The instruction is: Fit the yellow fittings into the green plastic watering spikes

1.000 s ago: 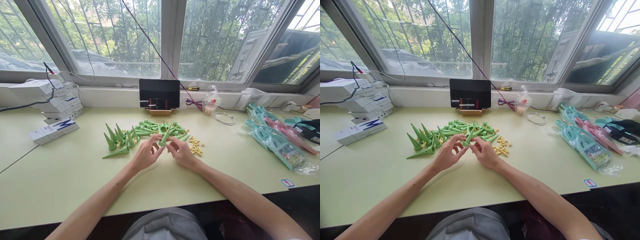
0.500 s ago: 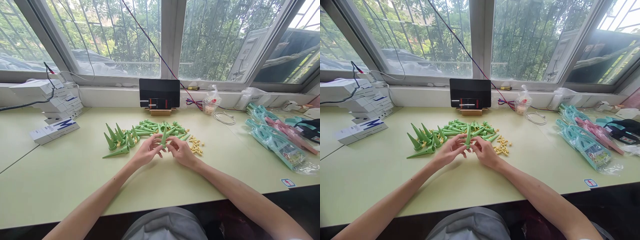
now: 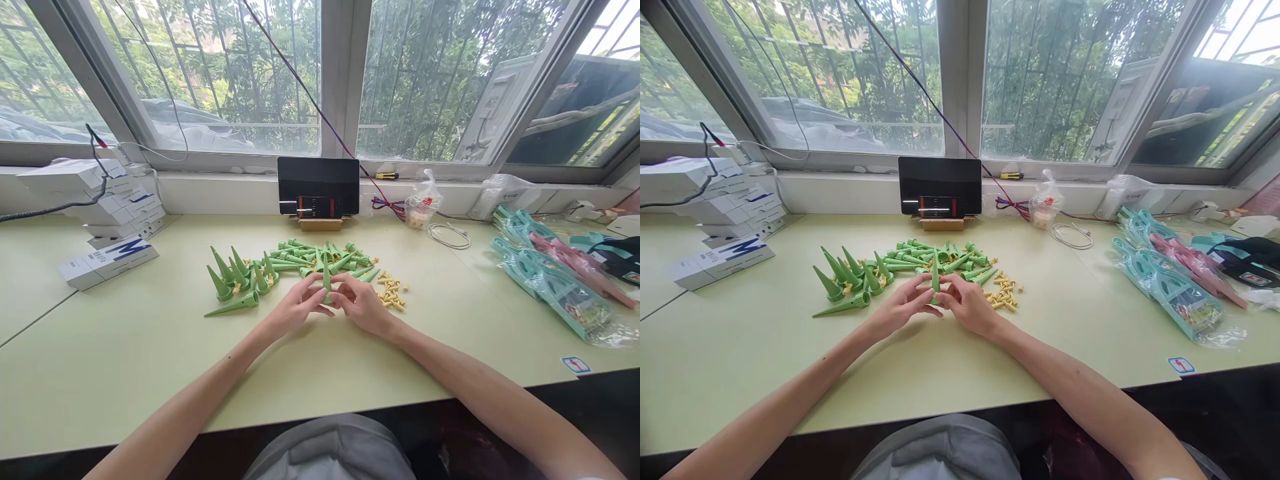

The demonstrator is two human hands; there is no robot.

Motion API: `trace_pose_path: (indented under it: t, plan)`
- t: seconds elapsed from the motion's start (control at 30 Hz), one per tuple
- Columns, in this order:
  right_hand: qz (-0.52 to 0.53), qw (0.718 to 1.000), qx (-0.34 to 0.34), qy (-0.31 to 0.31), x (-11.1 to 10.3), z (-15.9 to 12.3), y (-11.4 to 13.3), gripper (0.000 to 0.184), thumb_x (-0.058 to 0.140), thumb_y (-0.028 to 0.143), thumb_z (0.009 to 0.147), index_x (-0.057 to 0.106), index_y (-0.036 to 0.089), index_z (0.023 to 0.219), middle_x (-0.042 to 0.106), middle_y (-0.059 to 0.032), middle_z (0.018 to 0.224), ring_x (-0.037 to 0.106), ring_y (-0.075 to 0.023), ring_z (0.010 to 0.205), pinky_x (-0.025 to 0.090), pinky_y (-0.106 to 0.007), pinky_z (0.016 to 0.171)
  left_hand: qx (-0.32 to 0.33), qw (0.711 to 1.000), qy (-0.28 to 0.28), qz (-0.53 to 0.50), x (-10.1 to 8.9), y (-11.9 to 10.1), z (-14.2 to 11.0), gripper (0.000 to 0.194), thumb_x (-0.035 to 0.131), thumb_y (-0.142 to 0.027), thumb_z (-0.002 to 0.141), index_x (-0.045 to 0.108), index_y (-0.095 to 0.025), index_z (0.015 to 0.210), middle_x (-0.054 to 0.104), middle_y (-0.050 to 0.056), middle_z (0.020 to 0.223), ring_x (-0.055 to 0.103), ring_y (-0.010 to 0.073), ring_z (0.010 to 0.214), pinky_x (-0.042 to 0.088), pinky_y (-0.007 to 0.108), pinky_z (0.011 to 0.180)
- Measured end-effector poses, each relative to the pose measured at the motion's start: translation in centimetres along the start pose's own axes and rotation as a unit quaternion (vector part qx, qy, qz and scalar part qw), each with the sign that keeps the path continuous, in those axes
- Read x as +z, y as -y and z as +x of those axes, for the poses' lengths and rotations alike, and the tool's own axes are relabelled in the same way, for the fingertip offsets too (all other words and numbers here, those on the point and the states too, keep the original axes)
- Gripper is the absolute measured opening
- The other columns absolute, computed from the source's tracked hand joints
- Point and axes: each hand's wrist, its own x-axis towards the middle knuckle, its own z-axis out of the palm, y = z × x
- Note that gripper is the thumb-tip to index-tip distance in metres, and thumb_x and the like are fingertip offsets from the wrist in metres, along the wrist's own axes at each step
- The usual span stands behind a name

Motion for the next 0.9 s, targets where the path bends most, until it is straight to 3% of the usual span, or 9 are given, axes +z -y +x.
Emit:
trace_pose_path:
  t: [0.43,0.7,0.9]
  plan:
    - [0.014,1.0,0.003,0.006,0.0,0.0,0.2,0.033,0.062,0.044,0.09,0.059,0.018,0.111,0.06,0.0028,0.066,0.051,-0.0114,0.053,0.042,-0.025,0.055,0.013,1.0,-0.011,0.013,0.1,0.6,0.1,0.03,0.055,-0.042,0.095,0.039,-0.022,0.11,0.07,0.0,0.086,0.07,0.0178,0.086,0.06,0.043,0.086]
    - [0.005,1.0,-0.005,0.003,0.1,0.0,0.1,0.028,0.063,0.042,0.09,0.06,0.018,0.106,0.059,0.0029,0.065,0.049,-0.0116,0.054,0.041,-0.025,0.055,0.018,0.999,-0.016,0.043,0.2,0.7,0.1,0.025,0.055,-0.042,0.094,0.039,-0.023,0.1,0.068,0.001,0.089,0.069,0.0179,0.089,0.059,0.04,0.084]
    - [-0.005,1.0,-0.014,-0.007,0.0,0.1,0.3,0.027,0.061,0.042,0.092,0.06,0.017,0.102,0.059,0.0024,0.065,0.047,-0.011,0.053,0.04,-0.024,0.055,0.055,0.981,-0.057,0.177,0.1,1.0,0.2,0.019,0.049,-0.037,0.096,0.04,-0.022,0.093,0.064,0.0,0.081,0.063,0.0148,0.077,0.056,0.033,0.075]
